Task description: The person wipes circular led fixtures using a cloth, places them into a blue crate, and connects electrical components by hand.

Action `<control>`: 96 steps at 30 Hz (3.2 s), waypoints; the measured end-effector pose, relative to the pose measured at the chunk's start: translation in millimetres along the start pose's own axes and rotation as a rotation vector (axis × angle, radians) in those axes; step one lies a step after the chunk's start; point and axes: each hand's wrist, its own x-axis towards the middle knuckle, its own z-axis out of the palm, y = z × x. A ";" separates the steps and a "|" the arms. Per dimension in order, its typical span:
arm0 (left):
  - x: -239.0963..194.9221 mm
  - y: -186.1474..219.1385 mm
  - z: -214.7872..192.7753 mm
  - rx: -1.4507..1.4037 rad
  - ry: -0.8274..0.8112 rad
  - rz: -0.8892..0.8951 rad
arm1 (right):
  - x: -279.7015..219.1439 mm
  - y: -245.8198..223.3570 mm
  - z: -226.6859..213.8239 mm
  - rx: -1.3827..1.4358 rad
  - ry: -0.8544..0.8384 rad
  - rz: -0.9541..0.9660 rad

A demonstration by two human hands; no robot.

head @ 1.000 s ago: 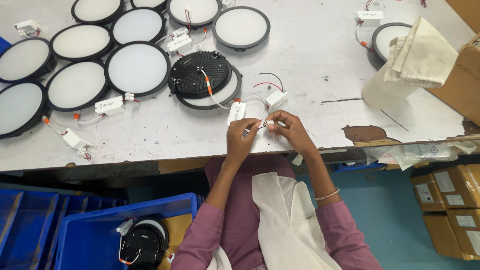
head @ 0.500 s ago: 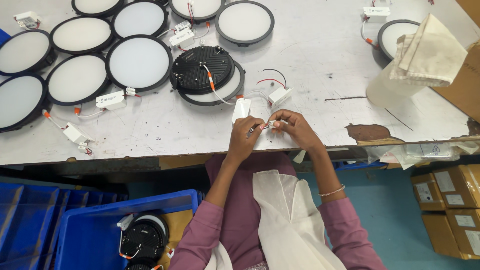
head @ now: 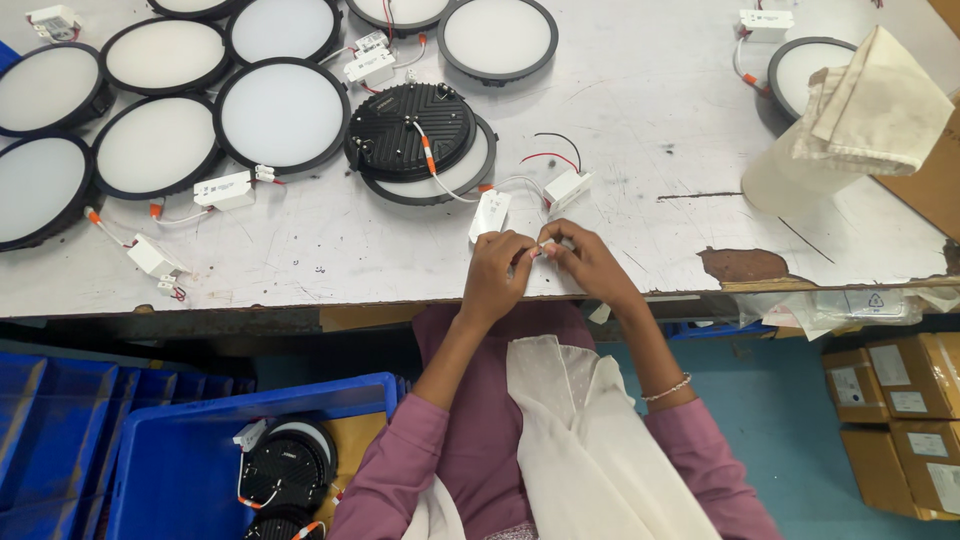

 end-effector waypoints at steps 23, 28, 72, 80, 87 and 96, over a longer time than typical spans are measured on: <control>-7.8 5.1 18.7 0.447 0.418 0.004 | 15.6 16.1 0.5 -0.410 0.665 -0.082; -19.5 35.7 48.1 0.269 0.277 0.131 | 8.7 24.3 3.2 -0.094 0.722 -0.166; 27.3 -9.9 67.8 -0.454 -0.114 -0.435 | -16.9 28.7 -55.2 0.867 0.201 0.044; 24.3 -18.4 74.3 -0.560 -0.046 -0.396 | -18.7 65.4 -66.6 0.828 0.214 0.053; 24.2 -16.2 76.0 -0.479 0.010 -0.377 | -19.3 39.0 -56.7 0.676 0.226 0.092; 21.9 -8.1 74.2 -0.352 0.052 -0.305 | -19.2 26.1 -52.3 0.644 0.252 0.078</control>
